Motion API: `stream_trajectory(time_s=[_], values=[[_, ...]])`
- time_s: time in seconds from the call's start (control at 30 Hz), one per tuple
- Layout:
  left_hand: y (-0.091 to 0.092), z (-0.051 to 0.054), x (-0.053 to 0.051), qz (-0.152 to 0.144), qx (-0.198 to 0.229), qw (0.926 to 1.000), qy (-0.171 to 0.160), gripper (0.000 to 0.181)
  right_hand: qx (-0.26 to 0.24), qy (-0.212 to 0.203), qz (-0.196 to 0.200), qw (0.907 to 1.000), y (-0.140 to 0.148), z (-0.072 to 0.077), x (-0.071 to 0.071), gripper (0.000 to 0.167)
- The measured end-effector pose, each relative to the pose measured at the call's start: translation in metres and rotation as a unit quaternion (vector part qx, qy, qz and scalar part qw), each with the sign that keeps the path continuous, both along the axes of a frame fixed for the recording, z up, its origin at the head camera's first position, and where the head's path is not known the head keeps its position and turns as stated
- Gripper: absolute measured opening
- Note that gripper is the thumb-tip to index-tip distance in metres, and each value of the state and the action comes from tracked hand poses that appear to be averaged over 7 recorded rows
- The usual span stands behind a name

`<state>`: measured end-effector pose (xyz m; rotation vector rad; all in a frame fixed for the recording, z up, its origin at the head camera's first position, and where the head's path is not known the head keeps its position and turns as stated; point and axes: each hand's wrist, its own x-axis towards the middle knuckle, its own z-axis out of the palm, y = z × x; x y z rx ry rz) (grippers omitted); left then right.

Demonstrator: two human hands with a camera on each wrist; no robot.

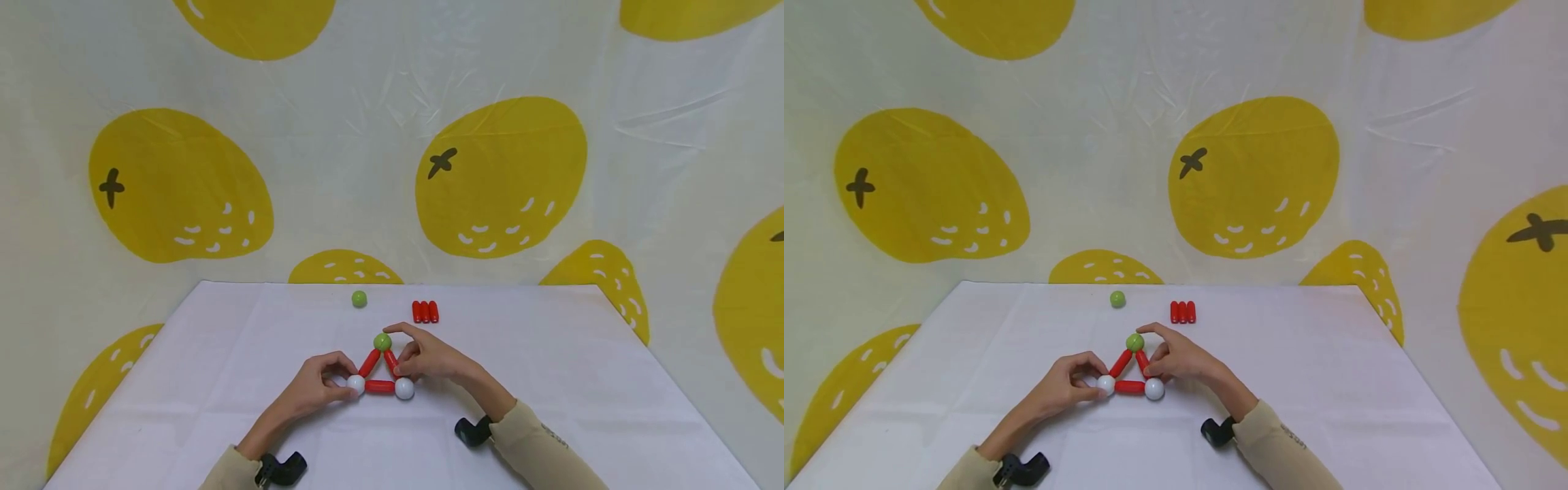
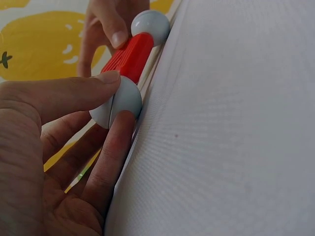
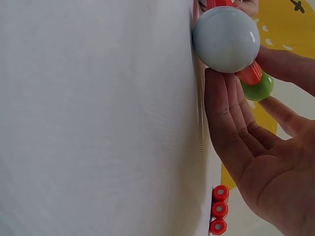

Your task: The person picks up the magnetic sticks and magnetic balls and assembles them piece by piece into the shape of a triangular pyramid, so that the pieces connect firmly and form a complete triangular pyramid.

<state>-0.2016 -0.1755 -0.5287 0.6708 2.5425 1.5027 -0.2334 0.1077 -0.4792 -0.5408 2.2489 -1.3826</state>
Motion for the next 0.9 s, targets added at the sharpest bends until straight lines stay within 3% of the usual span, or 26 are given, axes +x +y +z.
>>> stream_trajectory(time_s=[0.57, 0.9], values=[[0.0008, 0.0021, 0.0011, 0.000, -0.001, 1.0000, -0.004, 0.027, 0.004, 0.002, 0.026, 0.9997, 0.0015, 0.0010, -0.0005, 0.067], [0.0009, 0.0048, 0.0021, 0.001, 0.006, 1.0000, -0.006, 0.026, 0.014, -0.003, 0.018, 0.9997, 0.0016, -0.0009, -0.0021, 0.064]])
